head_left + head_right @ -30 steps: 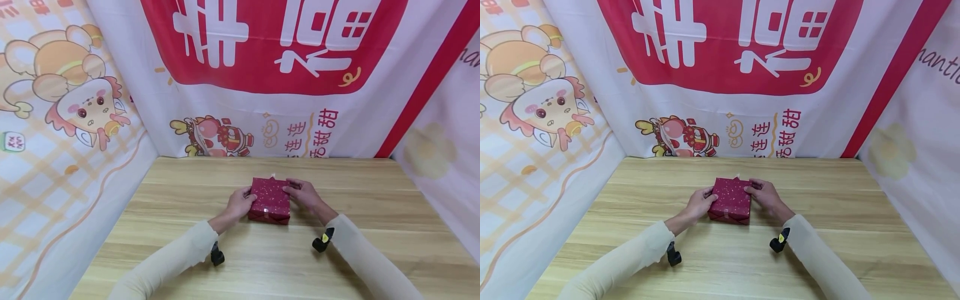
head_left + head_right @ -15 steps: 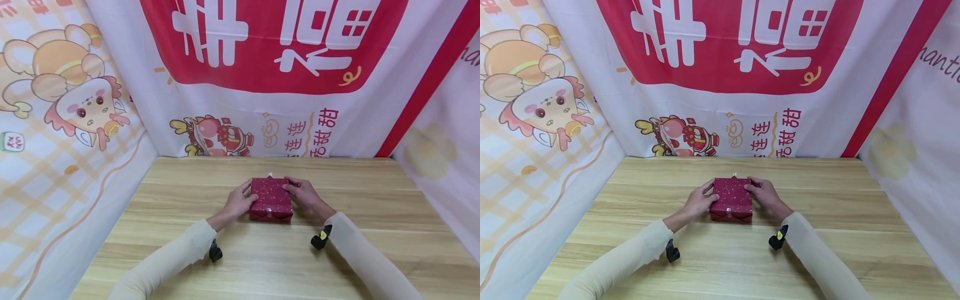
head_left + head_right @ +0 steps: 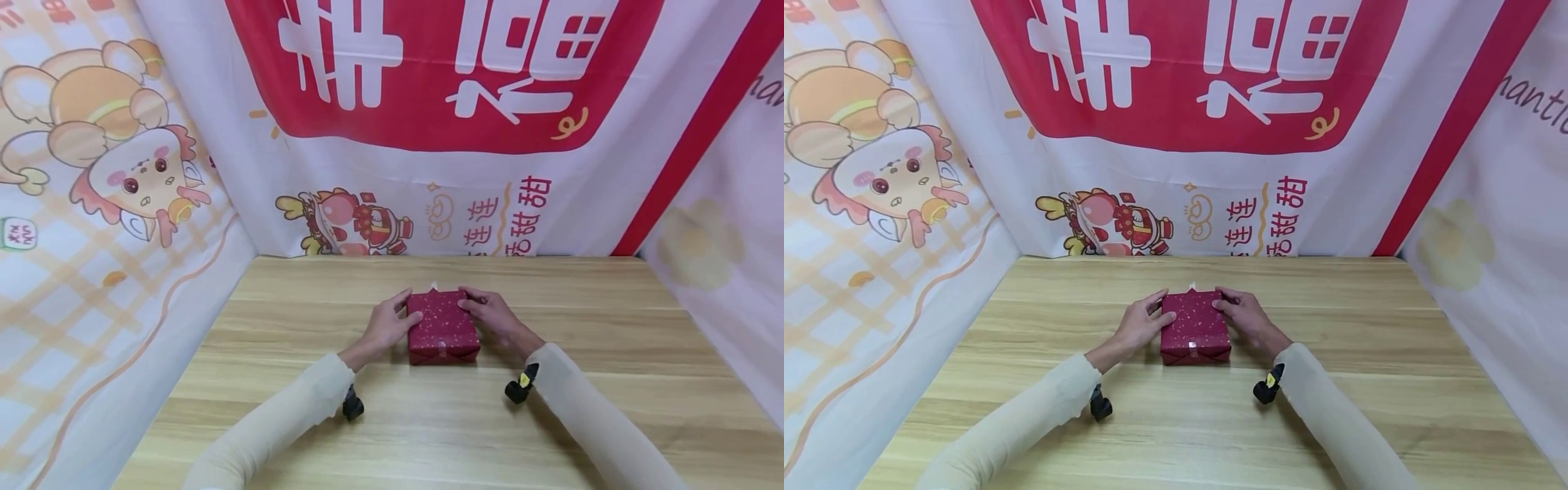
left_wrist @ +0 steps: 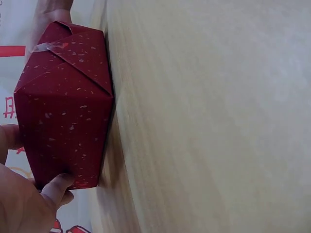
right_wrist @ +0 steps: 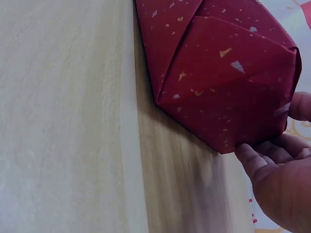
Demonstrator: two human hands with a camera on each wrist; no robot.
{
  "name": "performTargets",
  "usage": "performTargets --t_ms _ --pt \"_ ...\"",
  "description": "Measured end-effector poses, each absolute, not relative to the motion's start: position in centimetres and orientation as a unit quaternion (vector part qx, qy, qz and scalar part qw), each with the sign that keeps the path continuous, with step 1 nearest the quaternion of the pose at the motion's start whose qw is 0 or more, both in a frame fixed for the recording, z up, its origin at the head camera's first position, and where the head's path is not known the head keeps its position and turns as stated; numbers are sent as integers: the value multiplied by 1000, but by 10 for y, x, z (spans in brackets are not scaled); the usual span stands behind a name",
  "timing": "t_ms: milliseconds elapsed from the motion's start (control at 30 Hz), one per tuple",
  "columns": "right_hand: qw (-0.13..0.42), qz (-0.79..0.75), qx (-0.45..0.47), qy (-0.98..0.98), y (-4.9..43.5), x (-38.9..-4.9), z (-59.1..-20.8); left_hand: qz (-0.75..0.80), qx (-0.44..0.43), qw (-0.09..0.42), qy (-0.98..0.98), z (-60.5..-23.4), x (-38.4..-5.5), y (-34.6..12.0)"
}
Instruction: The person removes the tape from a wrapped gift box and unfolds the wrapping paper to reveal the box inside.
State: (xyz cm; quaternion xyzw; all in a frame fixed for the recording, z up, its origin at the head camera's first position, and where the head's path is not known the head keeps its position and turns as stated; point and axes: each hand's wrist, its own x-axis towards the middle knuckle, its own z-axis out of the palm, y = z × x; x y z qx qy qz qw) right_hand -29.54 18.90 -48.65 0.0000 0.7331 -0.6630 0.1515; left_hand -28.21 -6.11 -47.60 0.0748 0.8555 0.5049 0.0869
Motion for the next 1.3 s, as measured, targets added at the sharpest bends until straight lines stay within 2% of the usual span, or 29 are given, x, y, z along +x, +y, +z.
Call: performTargets --t_ms 167,367,567,667,900,1300 --pt "136 -646 -13 751 196 -295 -477 503 72 89 856 -475 -283 -62" --pt "49 -560 -92 822 208 -295 -465 500 76 94 857 -473 -283 -62" --pt "78 -484 -193 850 216 -293 -459 500 78 97 857 -473 -282 -62" --pt "72 -455 -225 859 218 -293 -458 498 81 96 858 -473 -283 -62" --pt "54 -397 -260 878 217 -294 -453 488 88 94 863 -473 -283 -61" --pt "71 -324 -281 901 211 -288 -447 481 94 96 867 -473 -283 -61"
